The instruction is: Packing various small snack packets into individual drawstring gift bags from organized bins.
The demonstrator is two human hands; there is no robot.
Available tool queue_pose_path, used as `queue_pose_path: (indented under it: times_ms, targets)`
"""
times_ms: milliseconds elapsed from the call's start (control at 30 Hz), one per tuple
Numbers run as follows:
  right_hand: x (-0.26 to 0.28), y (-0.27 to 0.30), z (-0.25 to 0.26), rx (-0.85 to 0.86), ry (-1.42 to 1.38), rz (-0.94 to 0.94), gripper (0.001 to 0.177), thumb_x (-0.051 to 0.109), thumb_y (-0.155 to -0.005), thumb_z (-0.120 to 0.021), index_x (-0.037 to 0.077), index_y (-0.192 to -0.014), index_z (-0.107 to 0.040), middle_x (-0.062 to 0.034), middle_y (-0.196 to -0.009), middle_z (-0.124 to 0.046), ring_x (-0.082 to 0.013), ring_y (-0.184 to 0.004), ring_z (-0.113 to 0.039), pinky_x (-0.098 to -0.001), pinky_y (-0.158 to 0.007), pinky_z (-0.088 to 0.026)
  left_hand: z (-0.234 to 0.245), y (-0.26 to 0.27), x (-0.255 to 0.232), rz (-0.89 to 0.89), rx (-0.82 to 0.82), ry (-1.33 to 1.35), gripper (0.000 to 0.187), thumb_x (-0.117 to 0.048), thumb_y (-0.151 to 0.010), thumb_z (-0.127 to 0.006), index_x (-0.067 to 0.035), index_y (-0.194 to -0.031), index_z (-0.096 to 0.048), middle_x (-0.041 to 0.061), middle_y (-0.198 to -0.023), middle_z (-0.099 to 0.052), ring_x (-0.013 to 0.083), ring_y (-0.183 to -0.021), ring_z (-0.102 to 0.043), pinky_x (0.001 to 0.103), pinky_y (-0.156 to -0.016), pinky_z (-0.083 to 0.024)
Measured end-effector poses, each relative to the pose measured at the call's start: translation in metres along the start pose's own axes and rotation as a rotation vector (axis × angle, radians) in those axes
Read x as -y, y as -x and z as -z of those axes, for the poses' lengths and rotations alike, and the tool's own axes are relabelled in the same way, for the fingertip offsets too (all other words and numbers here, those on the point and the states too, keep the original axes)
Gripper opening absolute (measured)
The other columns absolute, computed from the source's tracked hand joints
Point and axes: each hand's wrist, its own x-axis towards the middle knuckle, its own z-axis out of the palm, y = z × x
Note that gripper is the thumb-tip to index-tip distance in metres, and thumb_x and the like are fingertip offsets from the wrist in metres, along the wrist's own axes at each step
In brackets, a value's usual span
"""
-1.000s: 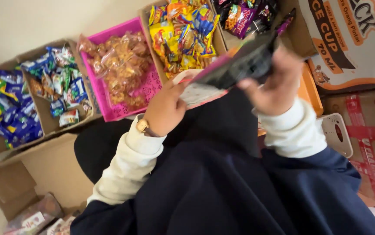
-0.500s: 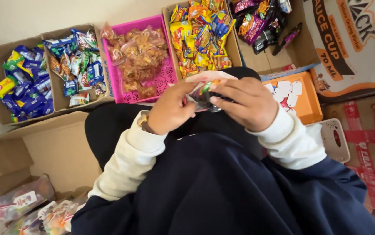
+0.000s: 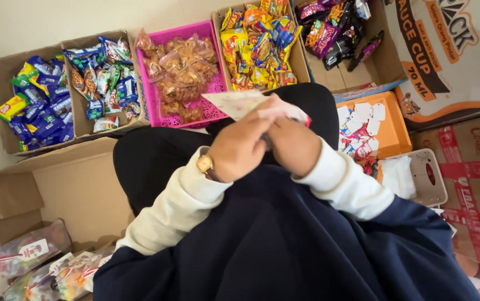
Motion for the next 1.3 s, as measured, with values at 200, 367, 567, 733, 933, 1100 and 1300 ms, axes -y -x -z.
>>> queue_pose_path:
  times_ms: [200, 367, 567, 733, 933, 1100, 1300]
  targets:
    - [-0.015, 0.002, -0.035, 0.131, 0.004, -0.062, 0.026, 0.026, -0.095, -0.054, 0.012, -0.11, -0.07, -0.0062, -0.109, -0.062, -0.0266, -0.1, -0.065, -0.0392, -0.08, -0.052, -0.016, 0.0, -0.035, -0.024, -0.004, -0.264, 0.039, -0.005, -0.089, -0.058, -0.008, -0.126, -0.068, 0.007, -0.137, -0.066, 0.0279, -0.118, -0.068, 0.037, -0.097, -0.057]
    - [-0.023, 0.003, -0.065, 0.254, -0.013, -0.111, 0.028, 0.033, -0.092, -0.057, 0.014, -0.108, -0.07, -0.0031, -0.105, -0.061, -0.0242, -0.099, -0.066, -0.0375, -0.079, -0.054, -0.025, 0.011, 0.001, 0.034, 0.05, -0.356, 0.039, -0.014, -0.091, -0.056, -0.017, -0.128, -0.068, -0.007, -0.143, -0.061, 0.0121, -0.122, -0.065, 0.025, -0.096, -0.055]
    - [-0.028, 0.003, -0.085, 0.414, -0.033, -0.171, 0.031, 0.041, -0.09, -0.06, 0.017, -0.106, -0.071, 0.0006, -0.1, -0.059, -0.0214, -0.098, -0.066, -0.0355, -0.079, -0.056, -0.026, 0.013, 0.044, 0.077, -0.081, -0.442, 0.05, -0.01, -0.089, -0.061, -0.014, -0.139, -0.061, 0.0, -0.154, -0.054, 0.0175, -0.128, -0.063, 0.027, -0.1, -0.055]
    - [-0.019, 0.002, -0.03, 0.404, -0.021, -0.116, 0.044, 0.048, -0.101, -0.044, 0.018, -0.081, -0.069, -0.0019, -0.079, -0.066, -0.0295, -0.077, -0.07, -0.0435, -0.066, -0.055, -0.04, 0.029, 0.084, 0.128, -0.166, -0.375, 0.05, -0.006, -0.089, -0.058, -0.012, -0.138, -0.061, 0.003, -0.152, -0.056, 0.0213, -0.127, -0.064, 0.03, -0.101, -0.055]
    - [-0.036, -0.005, -0.017, -0.045, -0.002, -0.091, 0.018, 0.044, -0.089, -0.069, 0.028, -0.096, -0.074, -0.0065, -0.138, -0.055, -0.0352, -0.122, -0.055, -0.0461, -0.099, -0.04, -0.018, 0.021, 0.064, 0.342, -0.153, 0.153, 0.056, 0.001, -0.08, -0.057, -0.013, -0.133, -0.066, 0.016, -0.131, -0.068, 0.0283, -0.096, -0.073, 0.032, -0.075, -0.063]
    - [-0.034, 0.003, -0.024, 0.27, -0.364, -0.331, 0.052, 0.005, -0.077, -0.07, 0.011, -0.128, -0.065, -0.0175, -0.138, -0.059, -0.0466, -0.107, -0.066, -0.0555, -0.085, -0.057, -0.015, 0.025, 0.075, 0.359, -0.241, 0.089, 0.039, -0.013, -0.078, -0.076, -0.025, -0.114, -0.076, -0.002, -0.11, -0.073, 0.0169, -0.085, -0.075, 0.028, -0.067, -0.062]
    - [-0.026, -0.008, -0.02, 0.221, -0.442, -0.303, 0.043, -0.007, -0.082, -0.058, 0.006, -0.121, -0.068, -0.0121, -0.122, -0.068, -0.0373, -0.103, -0.071, -0.0434, -0.083, -0.058, 0.007, 0.022, 0.061, 0.418, -0.275, -0.258, 0.041, -0.023, -0.079, -0.082, -0.024, -0.11, -0.055, -0.003, -0.093, -0.073, 0.0217, -0.088, -0.073, 0.039, -0.076, -0.059]
